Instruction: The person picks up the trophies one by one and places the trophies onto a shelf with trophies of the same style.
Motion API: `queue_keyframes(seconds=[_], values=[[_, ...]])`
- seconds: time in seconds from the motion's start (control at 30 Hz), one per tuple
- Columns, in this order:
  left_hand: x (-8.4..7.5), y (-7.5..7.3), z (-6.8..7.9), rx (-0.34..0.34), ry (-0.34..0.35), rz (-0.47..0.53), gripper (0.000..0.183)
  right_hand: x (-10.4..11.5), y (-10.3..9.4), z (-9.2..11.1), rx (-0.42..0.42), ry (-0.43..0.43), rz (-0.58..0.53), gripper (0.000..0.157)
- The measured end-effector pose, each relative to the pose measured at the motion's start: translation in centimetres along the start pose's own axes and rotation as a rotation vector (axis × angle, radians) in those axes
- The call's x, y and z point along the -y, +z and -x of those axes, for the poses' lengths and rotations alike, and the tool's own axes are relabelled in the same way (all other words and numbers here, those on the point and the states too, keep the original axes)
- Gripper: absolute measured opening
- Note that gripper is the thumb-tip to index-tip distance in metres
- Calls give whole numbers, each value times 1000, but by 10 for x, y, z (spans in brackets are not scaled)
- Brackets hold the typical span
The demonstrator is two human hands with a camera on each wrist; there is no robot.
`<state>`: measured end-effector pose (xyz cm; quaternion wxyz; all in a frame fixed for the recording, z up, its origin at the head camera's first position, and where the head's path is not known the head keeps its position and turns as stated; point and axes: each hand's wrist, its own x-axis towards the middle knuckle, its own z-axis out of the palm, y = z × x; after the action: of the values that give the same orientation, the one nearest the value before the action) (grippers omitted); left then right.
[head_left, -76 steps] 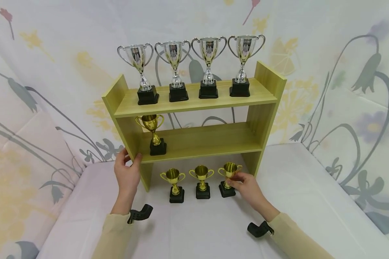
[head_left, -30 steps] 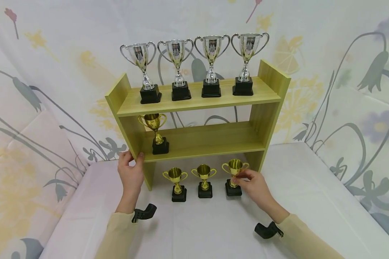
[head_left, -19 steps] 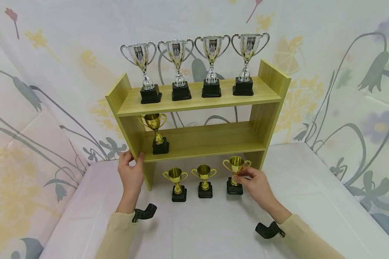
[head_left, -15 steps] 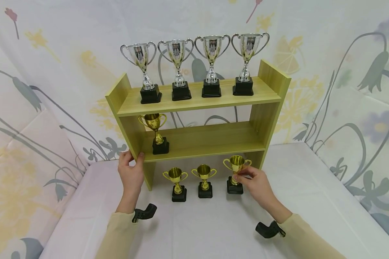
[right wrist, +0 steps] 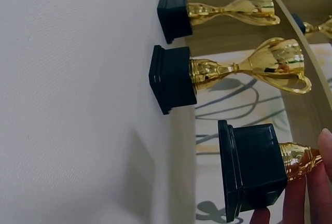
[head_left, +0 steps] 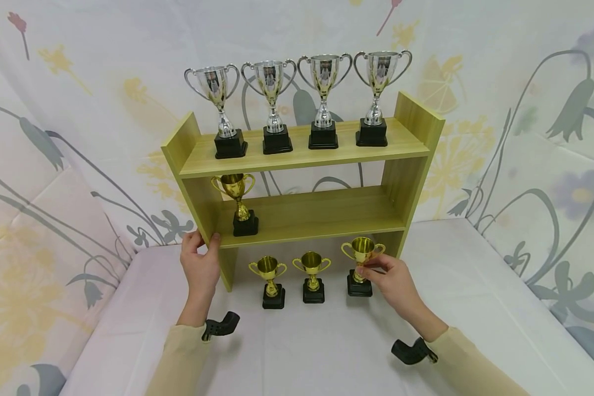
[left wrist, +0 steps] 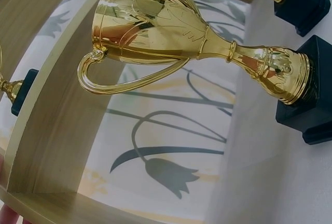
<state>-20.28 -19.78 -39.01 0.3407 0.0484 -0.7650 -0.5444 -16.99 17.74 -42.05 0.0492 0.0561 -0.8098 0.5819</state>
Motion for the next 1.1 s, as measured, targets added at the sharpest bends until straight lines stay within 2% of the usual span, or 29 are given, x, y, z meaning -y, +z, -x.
queue_keyframes(seconds=[1.1], values=[[2,1,0,-4,11,9,28,5,-6,-2,3,-15,-44,24]])
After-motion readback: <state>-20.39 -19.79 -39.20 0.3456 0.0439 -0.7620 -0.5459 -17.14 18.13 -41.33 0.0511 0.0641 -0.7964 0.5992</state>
